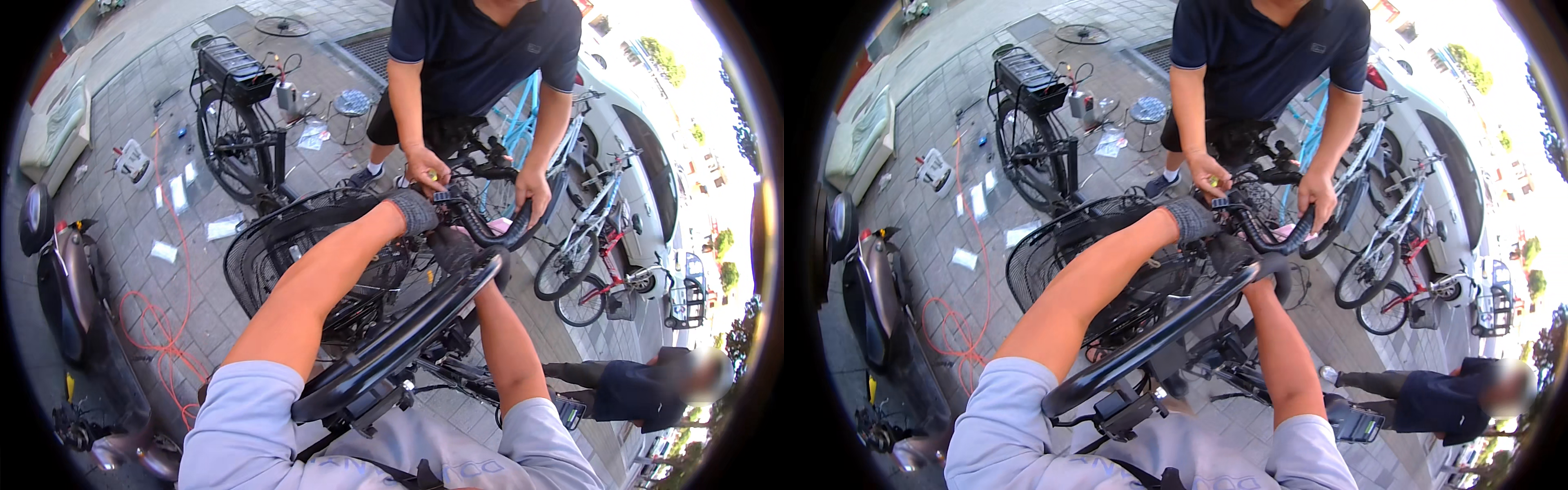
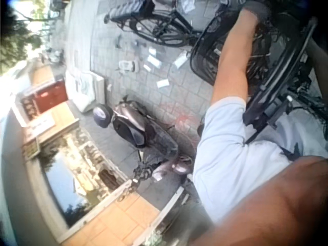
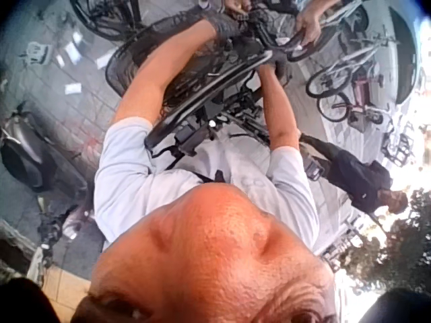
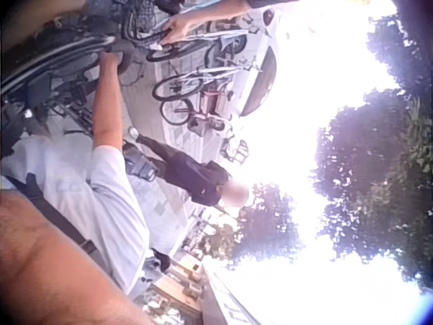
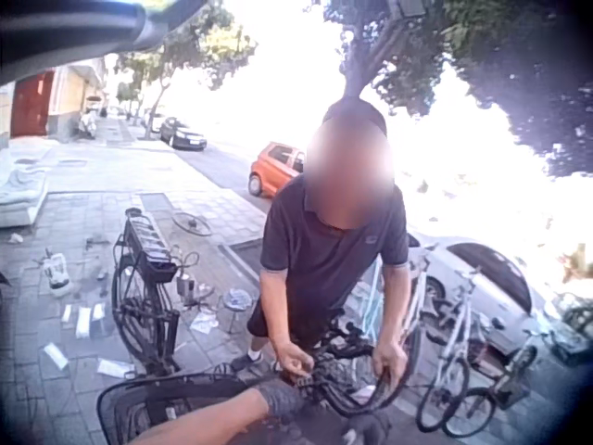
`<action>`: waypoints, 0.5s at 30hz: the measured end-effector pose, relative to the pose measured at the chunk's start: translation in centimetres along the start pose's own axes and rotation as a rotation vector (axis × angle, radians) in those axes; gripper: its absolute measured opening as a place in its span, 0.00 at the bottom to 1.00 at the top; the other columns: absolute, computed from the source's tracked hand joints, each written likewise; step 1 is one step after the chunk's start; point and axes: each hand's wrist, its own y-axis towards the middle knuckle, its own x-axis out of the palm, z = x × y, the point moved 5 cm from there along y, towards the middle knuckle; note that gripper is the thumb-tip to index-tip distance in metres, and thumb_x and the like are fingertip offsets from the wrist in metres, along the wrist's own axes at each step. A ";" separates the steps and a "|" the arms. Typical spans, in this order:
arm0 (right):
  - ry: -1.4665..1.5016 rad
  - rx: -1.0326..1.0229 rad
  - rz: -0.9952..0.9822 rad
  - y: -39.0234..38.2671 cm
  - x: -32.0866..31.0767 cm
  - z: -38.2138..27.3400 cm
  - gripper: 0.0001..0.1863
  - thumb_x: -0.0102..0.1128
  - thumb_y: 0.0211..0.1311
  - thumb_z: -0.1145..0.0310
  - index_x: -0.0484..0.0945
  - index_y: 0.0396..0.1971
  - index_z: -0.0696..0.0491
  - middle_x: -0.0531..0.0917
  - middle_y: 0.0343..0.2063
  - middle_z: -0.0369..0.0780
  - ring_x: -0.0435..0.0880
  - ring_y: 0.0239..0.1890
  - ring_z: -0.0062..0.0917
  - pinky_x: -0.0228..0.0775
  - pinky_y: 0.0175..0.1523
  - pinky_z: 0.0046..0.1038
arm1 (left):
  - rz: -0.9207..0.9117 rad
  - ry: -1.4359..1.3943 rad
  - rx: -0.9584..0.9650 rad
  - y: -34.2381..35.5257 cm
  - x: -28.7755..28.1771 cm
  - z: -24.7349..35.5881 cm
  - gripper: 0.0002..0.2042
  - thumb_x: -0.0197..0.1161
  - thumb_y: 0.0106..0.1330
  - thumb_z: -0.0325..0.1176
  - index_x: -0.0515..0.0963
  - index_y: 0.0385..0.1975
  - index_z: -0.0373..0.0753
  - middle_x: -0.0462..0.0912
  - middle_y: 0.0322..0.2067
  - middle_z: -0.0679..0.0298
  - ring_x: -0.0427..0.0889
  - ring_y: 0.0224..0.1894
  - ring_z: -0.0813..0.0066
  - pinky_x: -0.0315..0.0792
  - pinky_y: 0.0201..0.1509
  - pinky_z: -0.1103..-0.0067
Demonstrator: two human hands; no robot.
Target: The person repairs a bicycle on a city sidewalk, using a screwdriver to adjust components on the handlebars and front fork. They work alongside another person who is also adjusting the bike's handlebars. The person then moves the bicycle to a different spot on the sidewalk and continues to adjust the handlebars and front basket.
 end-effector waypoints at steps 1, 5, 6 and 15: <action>-0.005 -0.065 0.067 -0.5 0.1 0.3 0.14 0.53 0.71 0.61 0.80 0.47 0.54 0.84 0.34 0.52 0.84 0.41 0.47 0.73 0.49 0.46 | -0.049 0.012 -0.012 0.0 0.5 -0.1 0.22 0.61 0.63 0.45 0.77 0.57 0.47 0.78 0.55 0.54 0.77 0.59 0.63 0.70 0.63 0.69; -0.089 -0.026 0.081 -1.6 0.0 2.9 0.14 0.55 0.69 0.59 0.83 0.43 0.52 0.85 0.35 0.50 0.84 0.42 0.46 0.73 0.51 0.45 | -0.070 -0.013 0.006 -0.9 -1.9 4.2 0.21 0.63 0.59 0.48 0.82 0.51 0.49 0.84 0.52 0.53 0.83 0.53 0.56 0.75 0.58 0.63; -0.075 -0.018 0.058 0.2 -0.7 1.7 0.14 0.55 0.69 0.59 0.83 0.42 0.52 0.85 0.35 0.49 0.84 0.42 0.45 0.73 0.51 0.45 | 0.016 0.006 0.032 -1.3 -1.5 2.3 0.20 0.63 0.59 0.47 0.83 0.50 0.49 0.85 0.50 0.53 0.84 0.52 0.56 0.76 0.57 0.63; -0.071 -0.004 0.019 -1.4 1.6 2.3 0.13 0.53 0.69 0.61 0.83 0.44 0.51 0.86 0.40 0.46 0.85 0.41 0.43 0.75 0.47 0.42 | -0.174 0.254 0.146 -4.8 -6.7 7.1 0.17 0.64 0.59 0.46 0.85 0.45 0.49 0.86 0.46 0.59 0.83 0.53 0.60 0.75 0.57 0.67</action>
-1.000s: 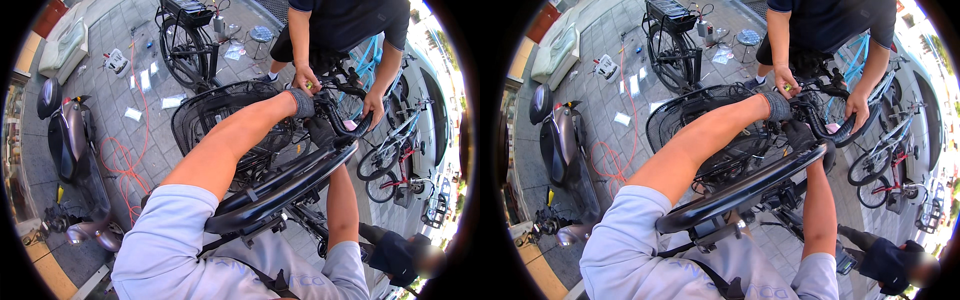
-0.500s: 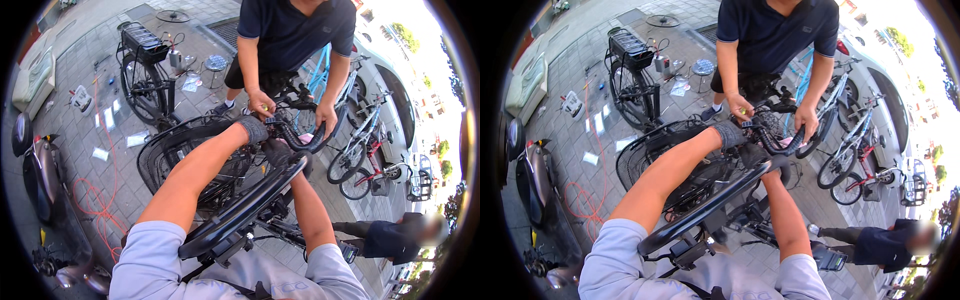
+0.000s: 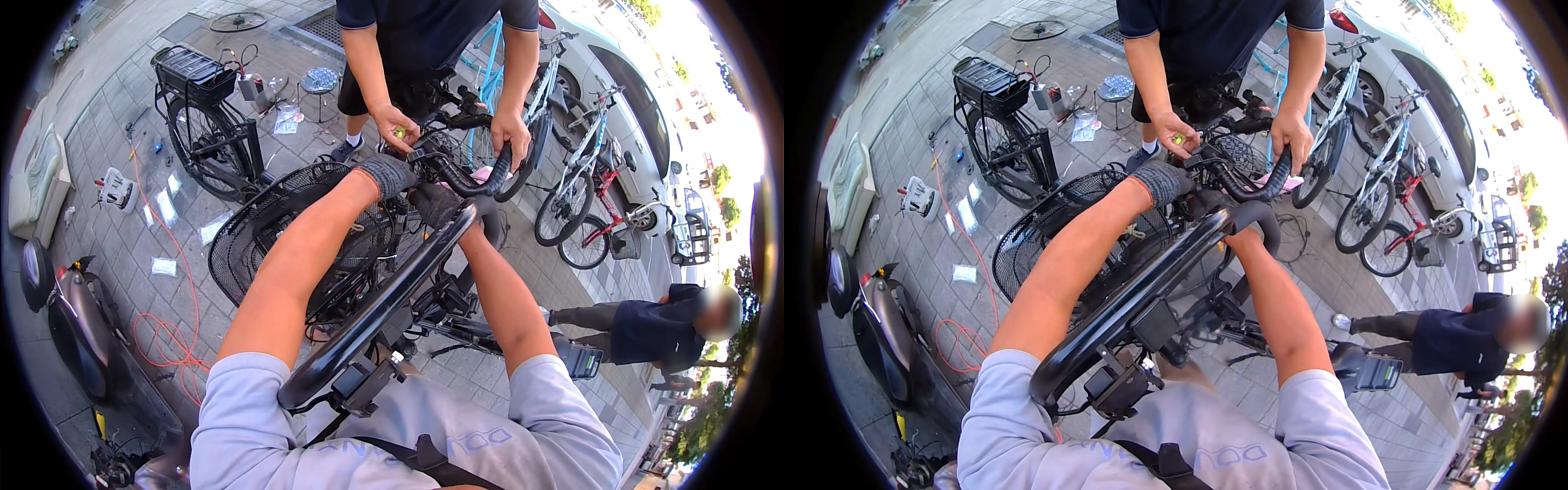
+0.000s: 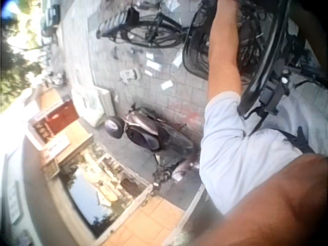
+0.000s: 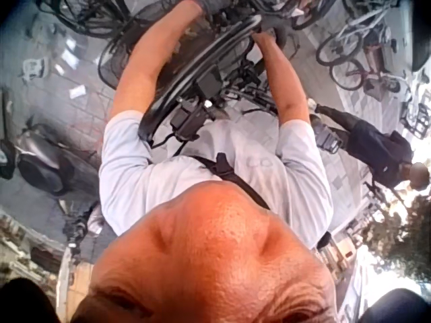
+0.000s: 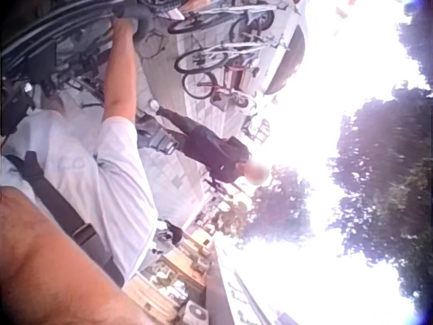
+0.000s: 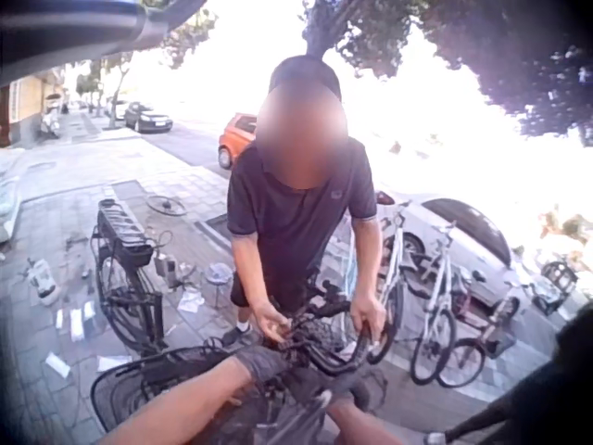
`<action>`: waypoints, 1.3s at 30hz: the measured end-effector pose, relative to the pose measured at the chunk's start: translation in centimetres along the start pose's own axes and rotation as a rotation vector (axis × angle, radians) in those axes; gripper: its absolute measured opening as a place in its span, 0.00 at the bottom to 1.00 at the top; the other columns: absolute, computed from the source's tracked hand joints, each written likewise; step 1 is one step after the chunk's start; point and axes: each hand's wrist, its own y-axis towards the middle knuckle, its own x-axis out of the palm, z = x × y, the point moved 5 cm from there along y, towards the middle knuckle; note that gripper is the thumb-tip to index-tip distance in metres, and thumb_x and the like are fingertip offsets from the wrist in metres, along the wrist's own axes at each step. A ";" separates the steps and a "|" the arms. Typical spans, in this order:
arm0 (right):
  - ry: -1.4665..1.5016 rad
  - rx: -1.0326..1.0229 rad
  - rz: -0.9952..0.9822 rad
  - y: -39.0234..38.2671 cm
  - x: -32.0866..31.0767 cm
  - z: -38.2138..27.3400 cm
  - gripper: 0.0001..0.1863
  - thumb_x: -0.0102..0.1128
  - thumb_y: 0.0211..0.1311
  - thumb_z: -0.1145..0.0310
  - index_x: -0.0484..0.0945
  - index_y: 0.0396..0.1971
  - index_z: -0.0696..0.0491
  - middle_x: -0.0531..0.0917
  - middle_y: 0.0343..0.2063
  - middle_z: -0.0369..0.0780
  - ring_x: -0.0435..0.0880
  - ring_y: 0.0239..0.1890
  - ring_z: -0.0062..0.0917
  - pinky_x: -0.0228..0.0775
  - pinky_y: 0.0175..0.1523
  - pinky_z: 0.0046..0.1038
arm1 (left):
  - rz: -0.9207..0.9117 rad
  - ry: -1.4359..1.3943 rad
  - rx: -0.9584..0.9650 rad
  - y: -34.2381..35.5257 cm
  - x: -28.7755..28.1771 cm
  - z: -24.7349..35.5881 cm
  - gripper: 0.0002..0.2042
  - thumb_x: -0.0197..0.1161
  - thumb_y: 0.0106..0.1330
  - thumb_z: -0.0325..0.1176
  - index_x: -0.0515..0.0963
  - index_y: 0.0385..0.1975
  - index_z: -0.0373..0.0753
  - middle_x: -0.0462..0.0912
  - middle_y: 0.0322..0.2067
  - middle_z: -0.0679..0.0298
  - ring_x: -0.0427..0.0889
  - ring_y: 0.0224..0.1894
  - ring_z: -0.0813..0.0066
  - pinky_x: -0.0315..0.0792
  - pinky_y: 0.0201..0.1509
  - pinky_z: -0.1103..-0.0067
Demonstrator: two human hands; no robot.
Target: The person repairs a bicycle on a city sidewalk, using a screwdriver to adjust components on the handlebars and front fork. They work alongside another person who is also adjusting the bike's handlebars. The person then moves the bicycle to a different spot on the sidewalk and continues to adjust the handlebars and front basket.
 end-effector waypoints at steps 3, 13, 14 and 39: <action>0.011 0.042 -0.003 -0.3 -0.6 -0.1 0.13 0.53 0.70 0.62 0.83 0.44 0.51 0.86 0.40 0.45 0.85 0.40 0.42 0.75 0.46 0.41 | -0.037 -0.035 0.019 0.8 1.3 0.1 0.16 0.62 0.61 0.45 0.84 0.47 0.50 0.86 0.46 0.61 0.80 0.55 0.63 0.73 0.58 0.70; 0.017 0.056 -0.036 0.1 -1.6 -0.8 0.13 0.52 0.70 0.64 0.83 0.45 0.51 0.85 0.40 0.44 0.85 0.39 0.40 0.74 0.45 0.40 | 0.331 -0.279 -0.089 3.3 4.5 -3.7 0.20 0.62 0.62 0.45 0.80 0.52 0.44 0.77 0.57 0.59 0.71 0.61 0.68 0.68 0.63 0.72; 0.008 0.044 -0.034 0.2 -1.7 -1.0 0.13 0.52 0.71 0.64 0.83 0.45 0.51 0.85 0.40 0.44 0.85 0.39 0.40 0.74 0.45 0.40 | 0.322 -0.261 -0.085 3.0 4.1 -3.6 0.20 0.62 0.61 0.45 0.80 0.52 0.44 0.77 0.57 0.59 0.72 0.61 0.68 0.68 0.63 0.71; 0.165 -0.087 0.149 -2.3 3.9 4.1 0.14 0.51 0.70 0.66 0.80 0.51 0.52 0.84 0.44 0.45 0.84 0.46 0.39 0.77 0.51 0.35 | 0.484 -0.371 0.020 6.7 9.9 -7.5 0.21 0.69 0.54 0.40 0.82 0.49 0.46 0.79 0.55 0.59 0.74 0.61 0.60 0.72 0.59 0.68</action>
